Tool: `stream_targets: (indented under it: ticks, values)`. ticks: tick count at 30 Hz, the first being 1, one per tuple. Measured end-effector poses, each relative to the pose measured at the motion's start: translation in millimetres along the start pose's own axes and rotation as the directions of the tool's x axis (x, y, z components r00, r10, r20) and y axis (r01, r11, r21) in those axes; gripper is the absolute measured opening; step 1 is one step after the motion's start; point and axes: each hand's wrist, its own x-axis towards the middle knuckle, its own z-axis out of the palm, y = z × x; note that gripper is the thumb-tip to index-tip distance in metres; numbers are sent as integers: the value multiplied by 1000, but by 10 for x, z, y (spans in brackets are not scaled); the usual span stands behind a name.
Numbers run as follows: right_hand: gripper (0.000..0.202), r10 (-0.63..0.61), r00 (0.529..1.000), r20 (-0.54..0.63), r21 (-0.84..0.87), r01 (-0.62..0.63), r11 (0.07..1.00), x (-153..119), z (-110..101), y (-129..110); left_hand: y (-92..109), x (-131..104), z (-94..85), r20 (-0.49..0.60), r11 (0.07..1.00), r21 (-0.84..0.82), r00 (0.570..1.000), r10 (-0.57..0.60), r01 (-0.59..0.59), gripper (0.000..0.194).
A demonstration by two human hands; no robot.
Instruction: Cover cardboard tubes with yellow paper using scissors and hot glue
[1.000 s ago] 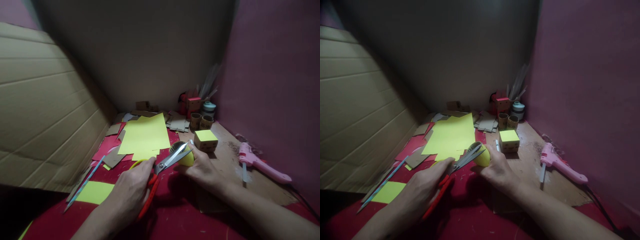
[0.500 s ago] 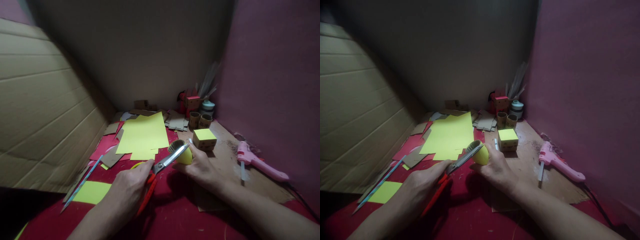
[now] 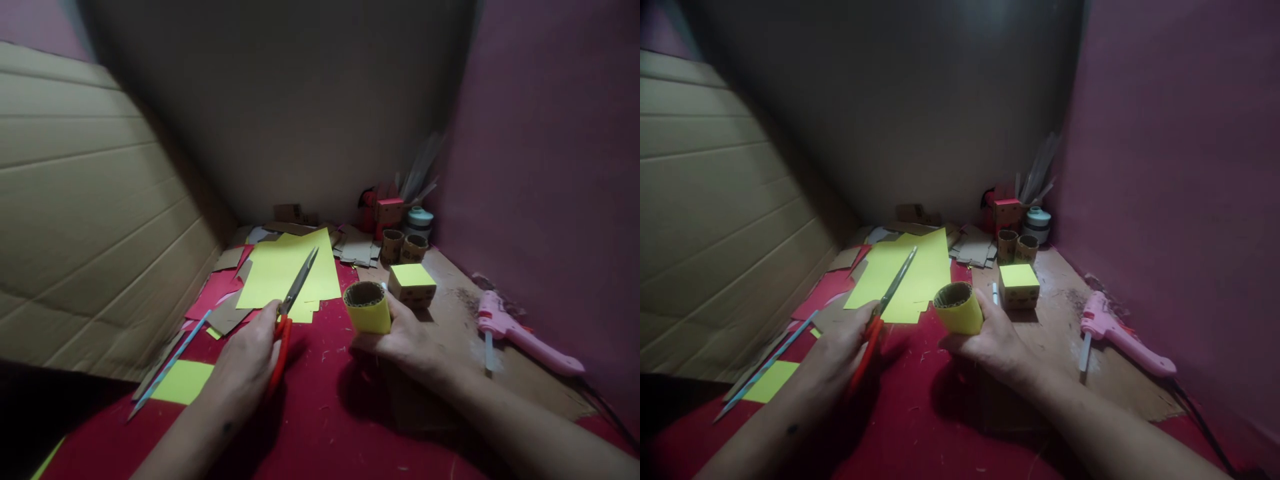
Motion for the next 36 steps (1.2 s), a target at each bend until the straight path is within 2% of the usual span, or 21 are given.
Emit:
stream_targets:
  ticks: [4, 8, 11, 16, 25, 30, 32, 33, 34, 36]
  values:
    - [39, -26, 999, 24, 14, 26, 1000, -16, 13, -8, 59, 36, -38, 39, 908, 418, 998, -56, 35, 16]
    - [38, 25, 999, 21, 63, -27, 998, -32, 25, -31, 100, 71, -80, 97, 842, 540, 992, -81, 16, 12]
    - [38, 68, 998, 14, 179, -69, 981, -30, 29, -2, 91, 101, -94, 90, 811, 582, 987, -134, 57, 17]
    - [52, 68, 997, 39, 303, -77, 950, -8, 15, 67, 6, 166, -68, 27, 759, 633, 977, -213, 148, 23]
    - [51, 32, 999, 41, 194, -40, 980, -31, 29, -49, -191, 243, 1, 46, 770, 621, 974, -221, 145, 37]
    - [47, -67, 994, -83, 214, 83, 973, -91, -38, -226, -234, 271, -1, 28, 771, 612, 970, -240, 173, 42]
    - [45, -155, 966, -205, 224, 201, 954, -64, -207, -368, -238, 274, -1, 27, 774, 607, 969, -245, 179, 44]
    - [44, -207, 932, -299, 204, 274, 940, -20, -334, -445, -238, 274, -1, 29, 776, 605, 969, -247, 179, 45]
    - [42, -252, 881, -401, 182, 347, 920, 50, -488, -520, -240, 275, -2, 32, 779, 601, 968, -248, 179, 47]
    - [44, -325, 747, -580, 87, 453, 887, 255, -846, -627, -247, 276, -4, 39, 786, 593, 968, -246, 176, 49]
